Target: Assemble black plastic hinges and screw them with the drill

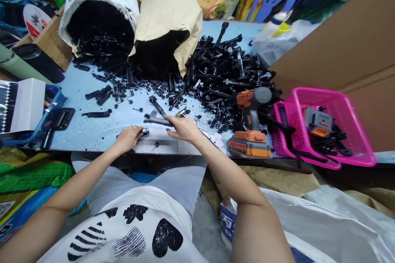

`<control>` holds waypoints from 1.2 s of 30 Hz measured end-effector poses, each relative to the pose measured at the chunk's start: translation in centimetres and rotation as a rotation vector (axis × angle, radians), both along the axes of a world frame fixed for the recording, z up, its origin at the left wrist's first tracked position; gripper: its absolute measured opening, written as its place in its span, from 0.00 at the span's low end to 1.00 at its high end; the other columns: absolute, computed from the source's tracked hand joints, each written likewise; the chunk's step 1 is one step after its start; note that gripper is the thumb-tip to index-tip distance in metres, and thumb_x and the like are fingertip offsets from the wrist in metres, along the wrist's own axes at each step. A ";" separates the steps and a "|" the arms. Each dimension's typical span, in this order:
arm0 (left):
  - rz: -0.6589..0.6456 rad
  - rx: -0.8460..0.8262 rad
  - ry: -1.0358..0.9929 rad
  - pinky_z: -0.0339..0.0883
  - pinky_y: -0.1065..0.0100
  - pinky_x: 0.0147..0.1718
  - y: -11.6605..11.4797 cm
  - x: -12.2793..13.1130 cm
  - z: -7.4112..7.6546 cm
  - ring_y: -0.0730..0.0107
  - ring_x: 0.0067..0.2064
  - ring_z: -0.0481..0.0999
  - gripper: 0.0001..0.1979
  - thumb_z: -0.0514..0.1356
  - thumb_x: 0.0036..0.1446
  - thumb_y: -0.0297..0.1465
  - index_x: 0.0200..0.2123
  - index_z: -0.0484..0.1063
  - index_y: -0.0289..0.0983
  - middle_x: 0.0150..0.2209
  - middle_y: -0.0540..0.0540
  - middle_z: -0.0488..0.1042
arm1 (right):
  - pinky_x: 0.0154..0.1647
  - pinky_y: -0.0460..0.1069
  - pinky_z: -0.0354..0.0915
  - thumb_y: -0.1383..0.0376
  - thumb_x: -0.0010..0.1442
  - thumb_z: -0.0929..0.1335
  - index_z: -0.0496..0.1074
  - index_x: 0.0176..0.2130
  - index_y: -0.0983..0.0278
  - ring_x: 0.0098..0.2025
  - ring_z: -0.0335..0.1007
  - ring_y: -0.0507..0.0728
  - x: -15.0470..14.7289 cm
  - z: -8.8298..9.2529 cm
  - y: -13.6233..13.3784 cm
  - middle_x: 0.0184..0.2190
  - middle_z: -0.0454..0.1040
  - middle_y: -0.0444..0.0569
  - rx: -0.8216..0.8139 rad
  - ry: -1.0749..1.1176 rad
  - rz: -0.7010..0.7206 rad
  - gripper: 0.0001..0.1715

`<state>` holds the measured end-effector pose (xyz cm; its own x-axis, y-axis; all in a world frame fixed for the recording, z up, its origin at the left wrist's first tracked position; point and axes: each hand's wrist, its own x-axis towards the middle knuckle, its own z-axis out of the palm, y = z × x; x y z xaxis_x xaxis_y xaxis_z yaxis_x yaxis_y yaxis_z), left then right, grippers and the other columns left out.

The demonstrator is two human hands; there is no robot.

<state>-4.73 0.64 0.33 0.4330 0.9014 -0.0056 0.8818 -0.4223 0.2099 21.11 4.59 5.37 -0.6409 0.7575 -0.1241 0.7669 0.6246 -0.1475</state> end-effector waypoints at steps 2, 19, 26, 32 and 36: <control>0.025 0.016 0.046 0.64 0.63 0.38 0.0 -0.3 0.0 0.59 0.43 0.71 0.13 0.49 0.64 0.30 0.48 0.67 0.34 0.40 0.41 0.73 | 0.32 0.47 0.59 0.58 0.59 0.63 0.57 0.62 0.65 0.32 0.72 0.56 -0.7 -0.3 -0.8 0.37 0.77 0.52 -0.075 -0.044 0.156 0.34; -0.130 -0.095 -0.057 0.61 0.59 0.48 -0.6 1.4 0.5 0.57 0.50 0.68 0.18 0.48 0.64 0.32 0.54 0.62 0.34 0.48 0.39 0.69 | 0.27 0.47 0.50 0.45 0.64 0.56 0.67 0.40 0.63 0.32 0.71 0.55 1.2 -2.3 -2.9 0.35 0.75 0.50 -0.096 -0.101 0.227 0.27; -0.139 -0.146 -0.029 0.62 0.57 0.45 -0.5 2.4 1.7 0.52 0.47 0.69 0.34 0.56 0.49 0.57 0.49 0.63 0.37 0.45 0.39 0.69 | 0.27 0.48 0.46 0.46 0.65 0.49 0.66 0.42 0.63 0.31 0.71 0.55 0.0 -2.8 -4.3 0.33 0.74 0.50 -0.028 -0.180 0.122 0.30; -0.146 -0.075 -0.132 0.65 0.58 0.43 -0.9 1.7 0.7 0.52 0.48 0.70 0.31 0.60 0.49 0.50 0.49 0.60 0.36 0.47 0.37 0.69 | 0.33 0.48 0.50 0.49 0.67 0.48 0.65 0.45 0.64 0.36 0.69 0.56 -0.5 -1.8 -5.5 0.36 0.73 0.55 0.039 -0.162 0.071 0.30; -0.162 -0.015 -0.218 0.65 0.57 0.47 -1.1 1.0 0.2 0.52 0.53 0.68 0.30 0.61 0.50 0.47 0.51 0.59 0.37 0.51 0.37 0.68 | 0.34 0.49 0.50 0.52 0.68 0.48 0.64 0.47 0.65 0.37 0.68 0.57 -1.0 -0.9 -5.7 0.36 0.73 0.57 0.068 -0.154 0.096 0.28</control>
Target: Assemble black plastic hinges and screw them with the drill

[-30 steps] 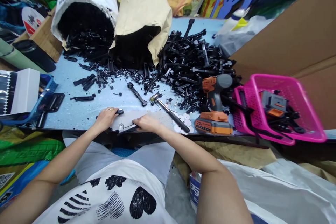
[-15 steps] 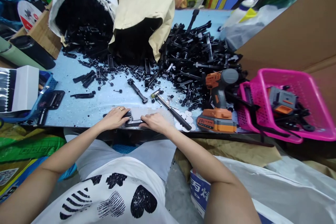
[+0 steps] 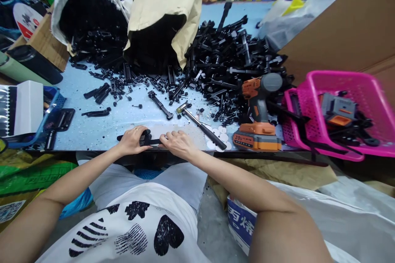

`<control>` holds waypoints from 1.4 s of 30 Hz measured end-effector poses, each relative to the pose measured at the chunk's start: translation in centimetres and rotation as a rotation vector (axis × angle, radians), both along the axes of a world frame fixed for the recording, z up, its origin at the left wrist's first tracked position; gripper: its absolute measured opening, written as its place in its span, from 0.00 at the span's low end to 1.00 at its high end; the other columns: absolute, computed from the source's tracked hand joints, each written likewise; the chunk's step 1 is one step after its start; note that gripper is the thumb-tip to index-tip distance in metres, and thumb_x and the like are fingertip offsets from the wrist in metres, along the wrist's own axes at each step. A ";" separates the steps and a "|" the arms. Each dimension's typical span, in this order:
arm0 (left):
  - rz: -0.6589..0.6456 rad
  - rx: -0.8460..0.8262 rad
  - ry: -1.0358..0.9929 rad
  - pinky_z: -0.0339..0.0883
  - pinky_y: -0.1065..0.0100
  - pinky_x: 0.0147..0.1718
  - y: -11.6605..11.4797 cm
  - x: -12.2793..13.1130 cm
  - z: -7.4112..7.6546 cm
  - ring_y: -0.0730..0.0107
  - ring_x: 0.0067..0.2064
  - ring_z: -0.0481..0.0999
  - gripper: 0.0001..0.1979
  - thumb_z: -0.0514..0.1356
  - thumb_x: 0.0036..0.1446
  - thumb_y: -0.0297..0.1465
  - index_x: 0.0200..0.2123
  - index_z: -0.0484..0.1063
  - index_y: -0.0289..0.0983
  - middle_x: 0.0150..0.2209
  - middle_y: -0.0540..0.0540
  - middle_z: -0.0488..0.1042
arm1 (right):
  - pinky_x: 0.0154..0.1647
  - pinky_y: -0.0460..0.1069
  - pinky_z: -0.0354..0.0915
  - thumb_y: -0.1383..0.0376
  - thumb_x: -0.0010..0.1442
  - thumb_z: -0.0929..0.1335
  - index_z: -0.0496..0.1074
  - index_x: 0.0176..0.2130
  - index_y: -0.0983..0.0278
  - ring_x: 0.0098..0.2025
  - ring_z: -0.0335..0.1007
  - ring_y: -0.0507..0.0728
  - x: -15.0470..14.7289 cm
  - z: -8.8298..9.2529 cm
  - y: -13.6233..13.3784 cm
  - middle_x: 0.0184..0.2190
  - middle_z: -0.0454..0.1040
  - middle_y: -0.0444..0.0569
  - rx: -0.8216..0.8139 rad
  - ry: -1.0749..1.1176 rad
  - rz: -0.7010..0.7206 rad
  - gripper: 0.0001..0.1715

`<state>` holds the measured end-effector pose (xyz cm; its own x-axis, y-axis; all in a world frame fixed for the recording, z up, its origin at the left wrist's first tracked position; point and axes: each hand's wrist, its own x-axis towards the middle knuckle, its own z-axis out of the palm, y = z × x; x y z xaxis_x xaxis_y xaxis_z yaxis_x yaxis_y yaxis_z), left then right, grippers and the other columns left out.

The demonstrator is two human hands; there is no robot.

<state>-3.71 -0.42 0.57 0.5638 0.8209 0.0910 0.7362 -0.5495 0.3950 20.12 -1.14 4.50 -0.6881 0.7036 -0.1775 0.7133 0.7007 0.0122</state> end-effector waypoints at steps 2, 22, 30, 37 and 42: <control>0.012 0.011 -0.027 0.65 0.58 0.48 -0.1 -0.2 0.0 0.54 0.53 0.68 0.30 0.61 0.50 0.47 0.51 0.59 0.38 0.51 0.38 0.68 | 0.34 0.49 0.50 0.53 0.68 0.49 0.65 0.48 0.66 0.37 0.68 0.58 -0.2 0.8 0.2 0.36 0.72 0.57 0.009 -0.015 0.026 0.27; -0.076 -0.418 -0.014 0.66 0.65 0.41 5.0 -4.5 1.6 0.61 0.42 0.74 0.19 0.53 0.58 0.44 0.45 0.70 0.37 0.41 0.42 0.75 | 0.29 0.47 0.50 0.44 0.64 0.49 0.66 0.42 0.64 0.32 0.72 0.57 0.5 -1.7 2.8 0.31 0.76 0.53 -0.188 -0.014 -0.075 0.34; 0.122 -0.434 -0.286 0.65 0.62 0.48 7.7 -6.4 0.9 0.61 0.45 0.73 0.28 0.47 0.58 0.52 0.39 0.75 0.35 0.42 0.41 0.76 | 0.30 0.46 0.48 0.46 0.66 0.48 0.68 0.40 0.63 0.32 0.69 0.55 -0.4 -2.5 5.7 0.31 0.75 0.50 -0.224 0.110 -0.218 0.33; 0.156 -0.447 -0.276 0.66 0.62 0.47 4.4 -7.7 2.3 0.58 0.50 0.72 0.27 0.56 0.54 0.49 0.49 0.70 0.37 0.49 0.41 0.73 | 0.30 0.46 0.48 0.47 0.67 0.49 0.69 0.39 0.64 0.31 0.68 0.53 -0.2 -3.2 6.6 0.31 0.74 0.49 -0.264 0.167 -0.173 0.33; 0.066 -0.245 -0.161 0.65 0.63 0.47 4.1 -7.1 2.4 0.62 0.46 0.73 0.19 0.52 0.59 0.43 0.46 0.72 0.38 0.44 0.42 0.75 | 0.30 0.47 0.47 0.48 0.67 0.49 0.69 0.39 0.64 0.31 0.69 0.54 -0.5 -3.2 6.2 0.31 0.75 0.51 -0.240 0.099 -0.128 0.32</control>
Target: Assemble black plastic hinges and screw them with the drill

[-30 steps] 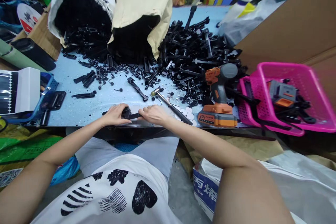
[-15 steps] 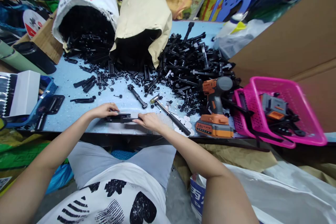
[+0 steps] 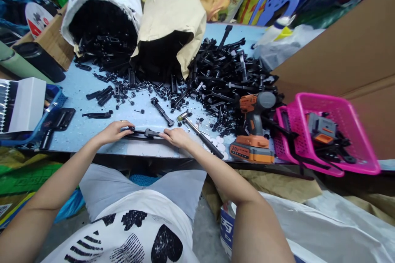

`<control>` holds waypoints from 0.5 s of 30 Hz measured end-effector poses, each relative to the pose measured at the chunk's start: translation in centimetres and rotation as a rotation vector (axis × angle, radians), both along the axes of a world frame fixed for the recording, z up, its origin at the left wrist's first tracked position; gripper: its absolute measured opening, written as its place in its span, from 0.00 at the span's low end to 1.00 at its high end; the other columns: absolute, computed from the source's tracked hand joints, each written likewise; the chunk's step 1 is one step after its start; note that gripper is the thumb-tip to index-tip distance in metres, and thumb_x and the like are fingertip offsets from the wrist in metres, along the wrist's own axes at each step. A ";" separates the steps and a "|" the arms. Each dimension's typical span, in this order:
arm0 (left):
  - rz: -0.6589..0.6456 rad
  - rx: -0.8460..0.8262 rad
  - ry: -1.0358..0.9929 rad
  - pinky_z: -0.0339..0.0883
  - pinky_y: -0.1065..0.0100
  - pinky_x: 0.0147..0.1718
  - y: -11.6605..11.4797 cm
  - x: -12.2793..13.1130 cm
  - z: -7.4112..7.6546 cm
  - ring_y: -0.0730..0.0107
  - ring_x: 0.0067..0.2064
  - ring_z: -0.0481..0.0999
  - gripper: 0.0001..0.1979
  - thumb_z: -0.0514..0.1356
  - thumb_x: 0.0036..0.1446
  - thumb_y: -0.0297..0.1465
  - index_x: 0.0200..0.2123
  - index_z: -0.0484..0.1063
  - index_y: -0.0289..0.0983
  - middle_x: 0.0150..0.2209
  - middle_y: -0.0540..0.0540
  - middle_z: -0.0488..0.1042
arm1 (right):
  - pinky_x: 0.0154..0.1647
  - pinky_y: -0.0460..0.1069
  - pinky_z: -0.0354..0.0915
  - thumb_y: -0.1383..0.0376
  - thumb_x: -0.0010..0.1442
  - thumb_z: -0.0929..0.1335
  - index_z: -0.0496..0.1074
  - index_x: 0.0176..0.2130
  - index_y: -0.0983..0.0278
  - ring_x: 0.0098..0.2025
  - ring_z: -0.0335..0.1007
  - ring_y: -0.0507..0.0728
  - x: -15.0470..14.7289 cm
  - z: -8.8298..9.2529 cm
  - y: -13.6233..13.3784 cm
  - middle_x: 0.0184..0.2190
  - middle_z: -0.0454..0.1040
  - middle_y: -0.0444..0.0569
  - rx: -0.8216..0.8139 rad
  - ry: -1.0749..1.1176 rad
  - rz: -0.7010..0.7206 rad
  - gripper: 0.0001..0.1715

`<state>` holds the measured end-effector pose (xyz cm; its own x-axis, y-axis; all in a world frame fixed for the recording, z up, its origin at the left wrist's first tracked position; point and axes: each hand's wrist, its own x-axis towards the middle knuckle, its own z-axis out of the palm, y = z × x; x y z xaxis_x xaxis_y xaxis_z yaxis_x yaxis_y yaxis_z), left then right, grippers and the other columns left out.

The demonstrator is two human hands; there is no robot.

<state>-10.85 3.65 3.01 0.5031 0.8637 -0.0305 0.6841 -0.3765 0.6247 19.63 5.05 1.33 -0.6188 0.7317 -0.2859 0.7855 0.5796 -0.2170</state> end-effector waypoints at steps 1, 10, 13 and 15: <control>-0.009 0.037 0.016 0.65 0.63 0.47 0.0 0.1 -0.1 0.62 0.45 0.73 0.18 0.52 0.60 0.41 0.45 0.72 0.38 0.44 0.42 0.75 | 0.30 0.47 0.47 0.48 0.67 0.48 0.69 0.40 0.64 0.32 0.69 0.55 0.0 0.0 -0.1 0.31 0.75 0.51 0.002 -0.016 0.004 0.32; 0.016 0.241 0.085 0.64 0.59 0.48 -0.8 0.7 -0.5 0.59 0.48 0.71 0.17 0.50 0.62 0.39 0.48 0.70 0.37 0.46 0.40 0.73 | 0.31 0.47 0.49 0.48 0.67 0.48 0.68 0.42 0.65 0.33 0.71 0.57 0.0 0.0 -0.1 0.33 0.76 0.52 0.026 -0.075 0.019 0.33; 0.139 0.397 0.069 0.59 0.53 0.54 -2.6 2.7 0.5 0.55 0.56 0.65 0.22 0.55 0.59 0.42 0.52 0.66 0.37 0.51 0.37 0.69 | 0.32 0.47 0.51 0.48 0.67 0.48 0.68 0.43 0.65 0.34 0.71 0.56 -0.1 -0.2 -0.2 0.34 0.76 0.53 0.019 -0.074 0.009 0.33; 0.174 0.462 0.058 0.57 0.51 0.56 -4.0 4.6 1.1 0.54 0.58 0.63 0.20 0.54 0.59 0.41 0.52 0.66 0.38 0.52 0.38 0.68 | 0.33 0.47 0.52 0.48 0.67 0.48 0.68 0.43 0.65 0.34 0.71 0.56 -0.2 -0.4 -0.3 0.34 0.75 0.53 0.011 -0.065 -0.004 0.33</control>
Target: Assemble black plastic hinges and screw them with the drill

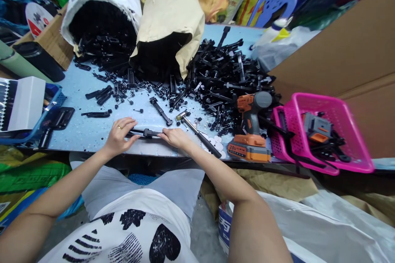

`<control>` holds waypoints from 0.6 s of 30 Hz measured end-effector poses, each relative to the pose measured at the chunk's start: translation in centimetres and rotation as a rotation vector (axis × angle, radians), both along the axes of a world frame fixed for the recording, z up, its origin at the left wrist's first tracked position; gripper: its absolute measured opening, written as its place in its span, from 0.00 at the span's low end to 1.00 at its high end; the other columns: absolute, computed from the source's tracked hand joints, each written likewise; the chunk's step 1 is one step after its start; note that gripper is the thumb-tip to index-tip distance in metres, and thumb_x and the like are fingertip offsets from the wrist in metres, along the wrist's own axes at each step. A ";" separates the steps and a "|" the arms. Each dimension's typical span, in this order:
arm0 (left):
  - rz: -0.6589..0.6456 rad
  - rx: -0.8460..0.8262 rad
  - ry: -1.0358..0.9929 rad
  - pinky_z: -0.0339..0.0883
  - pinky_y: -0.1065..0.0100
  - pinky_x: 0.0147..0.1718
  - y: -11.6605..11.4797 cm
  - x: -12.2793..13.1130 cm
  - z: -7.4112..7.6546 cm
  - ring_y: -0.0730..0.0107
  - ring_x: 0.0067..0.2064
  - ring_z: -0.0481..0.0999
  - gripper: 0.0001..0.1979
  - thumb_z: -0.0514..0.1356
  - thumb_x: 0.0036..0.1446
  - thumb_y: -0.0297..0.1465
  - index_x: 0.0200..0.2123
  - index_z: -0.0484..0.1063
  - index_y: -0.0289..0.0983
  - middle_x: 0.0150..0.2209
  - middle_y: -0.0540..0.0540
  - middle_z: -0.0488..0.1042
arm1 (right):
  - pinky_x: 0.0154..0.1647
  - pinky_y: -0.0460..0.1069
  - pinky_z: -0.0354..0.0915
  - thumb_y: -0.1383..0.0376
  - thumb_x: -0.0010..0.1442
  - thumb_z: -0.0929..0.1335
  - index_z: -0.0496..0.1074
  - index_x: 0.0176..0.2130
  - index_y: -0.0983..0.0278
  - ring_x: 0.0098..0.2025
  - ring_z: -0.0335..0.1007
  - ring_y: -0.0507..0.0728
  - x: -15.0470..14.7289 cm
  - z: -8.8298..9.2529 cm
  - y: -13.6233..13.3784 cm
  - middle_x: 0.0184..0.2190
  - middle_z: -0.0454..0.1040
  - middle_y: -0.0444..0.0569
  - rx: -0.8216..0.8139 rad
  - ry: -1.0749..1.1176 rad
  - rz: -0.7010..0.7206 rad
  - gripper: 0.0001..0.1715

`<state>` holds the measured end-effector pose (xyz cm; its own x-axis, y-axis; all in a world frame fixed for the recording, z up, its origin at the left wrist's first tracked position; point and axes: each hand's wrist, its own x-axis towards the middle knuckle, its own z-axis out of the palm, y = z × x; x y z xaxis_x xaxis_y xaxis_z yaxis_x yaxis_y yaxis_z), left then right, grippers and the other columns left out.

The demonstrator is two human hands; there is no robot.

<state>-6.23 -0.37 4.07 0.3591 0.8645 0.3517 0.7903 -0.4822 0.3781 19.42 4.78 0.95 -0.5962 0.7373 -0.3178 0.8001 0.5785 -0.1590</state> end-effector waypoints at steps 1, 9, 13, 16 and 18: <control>-0.006 0.014 0.004 0.56 0.50 0.56 -0.6 1.0 0.1 0.54 0.58 0.63 0.19 0.53 0.60 0.40 0.52 0.66 0.39 0.52 0.38 0.69 | 0.34 0.47 0.53 0.48 0.67 0.49 0.68 0.42 0.65 0.35 0.70 0.56 0.0 0.0 0.0 0.35 0.75 0.53 0.003 0.015 -0.008 0.32; -0.137 0.099 0.138 0.48 0.49 0.60 -2.6 7.2 -1.7 0.52 0.63 0.57 0.22 0.50 0.62 0.40 0.54 0.66 0.34 0.57 0.35 0.66 | 0.44 0.51 0.56 0.50 0.65 0.56 0.64 0.51 0.69 0.46 0.63 0.62 5.5 0.3 -2.0 0.44 0.69 0.60 0.415 0.172 -0.331 0.28; -0.244 0.023 0.313 0.34 0.46 0.63 -2.7 11.3 -3.5 0.48 0.67 0.41 0.38 0.50 0.58 0.50 0.61 0.55 0.26 0.65 0.30 0.49 | 0.38 0.51 0.56 0.56 0.65 0.58 0.68 0.42 0.70 0.42 0.62 0.62 9.3 -1.6 -3.9 0.38 0.69 0.60 0.482 -0.102 -0.587 0.20; -0.227 -0.050 0.445 0.32 0.50 0.64 -2.5 13.4 -5.0 0.47 0.68 0.38 0.47 0.53 0.55 0.52 0.63 0.48 0.20 0.65 0.26 0.44 | 0.36 0.51 0.56 0.58 0.65 0.58 0.67 0.38 0.69 0.39 0.64 0.60 10.1 -2.1 -4.1 0.36 0.70 0.59 0.386 -0.075 -0.650 0.18; -0.229 -0.069 0.497 0.31 0.52 0.64 -2.4 14.0 -5.8 0.46 0.67 0.37 0.49 0.56 0.52 0.51 0.63 0.44 0.18 0.66 0.25 0.41 | 0.32 0.49 0.57 0.57 0.66 0.56 0.66 0.36 0.67 0.32 0.66 0.57 9.6 -0.6 -4.1 0.31 0.71 0.55 0.256 0.124 -0.758 0.19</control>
